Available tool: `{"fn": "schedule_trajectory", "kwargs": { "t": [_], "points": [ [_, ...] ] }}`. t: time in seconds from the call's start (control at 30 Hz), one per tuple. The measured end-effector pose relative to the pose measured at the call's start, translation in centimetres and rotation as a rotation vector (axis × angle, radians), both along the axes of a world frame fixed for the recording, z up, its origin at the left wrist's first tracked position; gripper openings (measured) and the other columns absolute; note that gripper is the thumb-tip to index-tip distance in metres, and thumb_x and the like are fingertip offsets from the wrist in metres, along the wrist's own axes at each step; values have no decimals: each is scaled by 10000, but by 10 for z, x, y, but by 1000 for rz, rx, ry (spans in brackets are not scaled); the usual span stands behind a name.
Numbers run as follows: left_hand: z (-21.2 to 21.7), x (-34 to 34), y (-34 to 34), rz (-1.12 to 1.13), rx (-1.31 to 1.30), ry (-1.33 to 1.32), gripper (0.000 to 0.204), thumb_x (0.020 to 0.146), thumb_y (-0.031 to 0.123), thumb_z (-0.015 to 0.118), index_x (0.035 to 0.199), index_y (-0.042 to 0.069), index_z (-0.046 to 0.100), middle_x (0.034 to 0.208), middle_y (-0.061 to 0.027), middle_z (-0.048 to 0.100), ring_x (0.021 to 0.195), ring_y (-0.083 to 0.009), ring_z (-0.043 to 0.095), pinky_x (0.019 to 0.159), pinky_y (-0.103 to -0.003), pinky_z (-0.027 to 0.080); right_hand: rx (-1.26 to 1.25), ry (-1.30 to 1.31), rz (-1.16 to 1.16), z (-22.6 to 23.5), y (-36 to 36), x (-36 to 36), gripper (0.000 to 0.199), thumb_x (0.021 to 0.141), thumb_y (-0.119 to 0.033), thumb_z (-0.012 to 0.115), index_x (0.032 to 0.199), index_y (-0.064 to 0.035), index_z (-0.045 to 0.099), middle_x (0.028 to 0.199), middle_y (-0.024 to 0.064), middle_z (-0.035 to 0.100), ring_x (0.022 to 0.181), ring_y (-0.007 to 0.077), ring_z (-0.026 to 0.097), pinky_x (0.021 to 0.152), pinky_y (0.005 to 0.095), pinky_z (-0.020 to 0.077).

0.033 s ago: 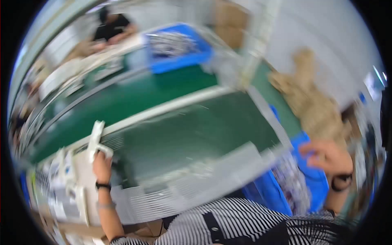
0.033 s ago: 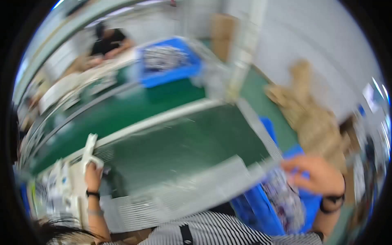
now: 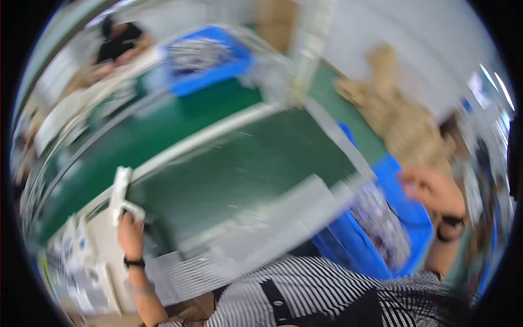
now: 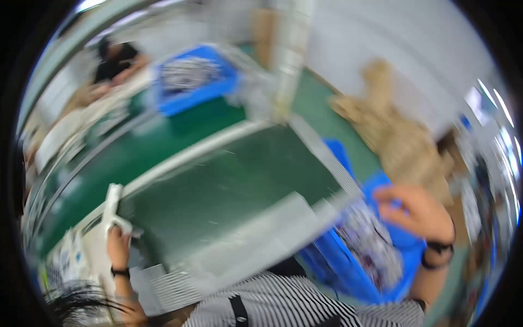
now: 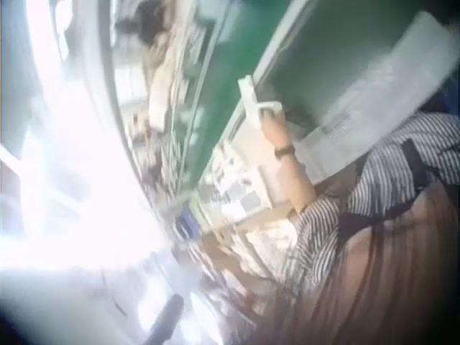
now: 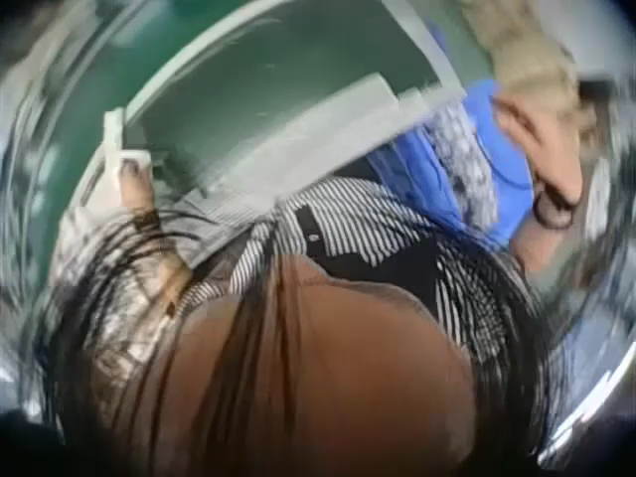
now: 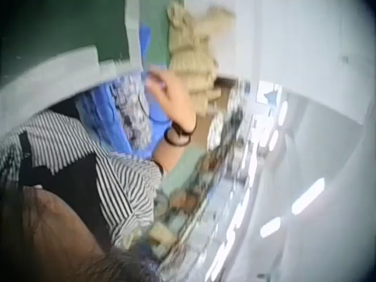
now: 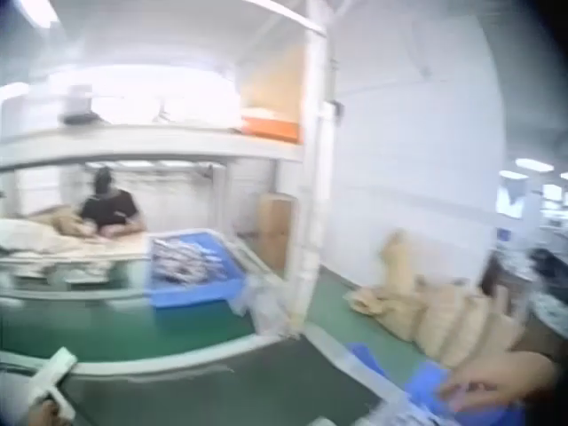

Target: Assemble internal electronic components and wiring into plastic toy gun housings.

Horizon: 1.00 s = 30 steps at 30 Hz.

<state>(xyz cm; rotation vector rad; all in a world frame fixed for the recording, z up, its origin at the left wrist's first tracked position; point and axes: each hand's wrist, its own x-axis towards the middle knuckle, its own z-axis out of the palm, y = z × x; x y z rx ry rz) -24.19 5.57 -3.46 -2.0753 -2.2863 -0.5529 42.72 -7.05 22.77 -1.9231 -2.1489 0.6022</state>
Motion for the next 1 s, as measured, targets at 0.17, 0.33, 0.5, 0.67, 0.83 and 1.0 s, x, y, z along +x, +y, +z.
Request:
{"fn": "schedule_trajectory", "kwargs": {
  "t": [0.17, 0.33, 0.5, 0.67, 0.83, 1.0],
  "points": [
    [20, 115, -64, -283, -177, -91, 231, 888, 87, 704, 1081, 31, 590, 1107, -155, 588, 962, -402, 615, 806, -472, 501, -419, -217, -995, -55, -112, 110, 346, 952, -272, 706, 1031, 65, 692, 858, 134, 733, 630, 205, 712, 535, 298, 544],
    [22, 200, -99, -594, -212, -164, 295, 791, 22, 742, 1050, 16, 601, 1098, -163, 599, 1023, -411, 593, 848, -467, 499, -928, -434, -1302, -127, -274, 176, 403, 925, -349, 734, 871, 49, 695, 750, 128, 722, 596, 233, 713, 467, 379, 571],
    [13, 231, -108, -754, -244, -165, 318, 779, 11, 744, 1081, 10, 646, 1094, -166, 612, 1010, -388, 613, 859, -461, 508, -395, -516, -939, -283, -297, 191, 350, 873, -360, 709, 815, -16, 735, 798, 195, 728, 762, 383, 708, 729, 486, 558],
    [21, 242, -113, -667, -238, -218, 422, 886, 61, 697, 1296, 24, 604, 1268, -213, 583, 1139, -414, 596, 969, -459, 494, -44, -232, -496, -362, -163, 142, 210, 940, -278, 623, 1085, -164, 724, 1047, 100, 682, 967, 346, 689, 790, 483, 565],
    [25, 239, -116, -659, 5, -184, 276, 1004, 189, 618, 1216, 30, 694, 1227, -192, 651, 1112, -394, 628, 945, -466, 518, -305, -551, -61, -412, -113, 146, 206, 882, -161, 628, 1048, -162, 750, 1069, 121, 663, 899, 321, 727, 695, 468, 586],
    [17, 228, -129, -444, -166, -604, 277, 1009, 144, 625, 1244, 6, 673, 1312, -215, 603, 1182, -400, 590, 1000, -464, 492, -342, -568, -59, -401, -96, 157, 187, 861, -317, 696, 871, -140, 754, 870, 97, 708, 820, 325, 727, 620, 476, 567]
  ]
}}
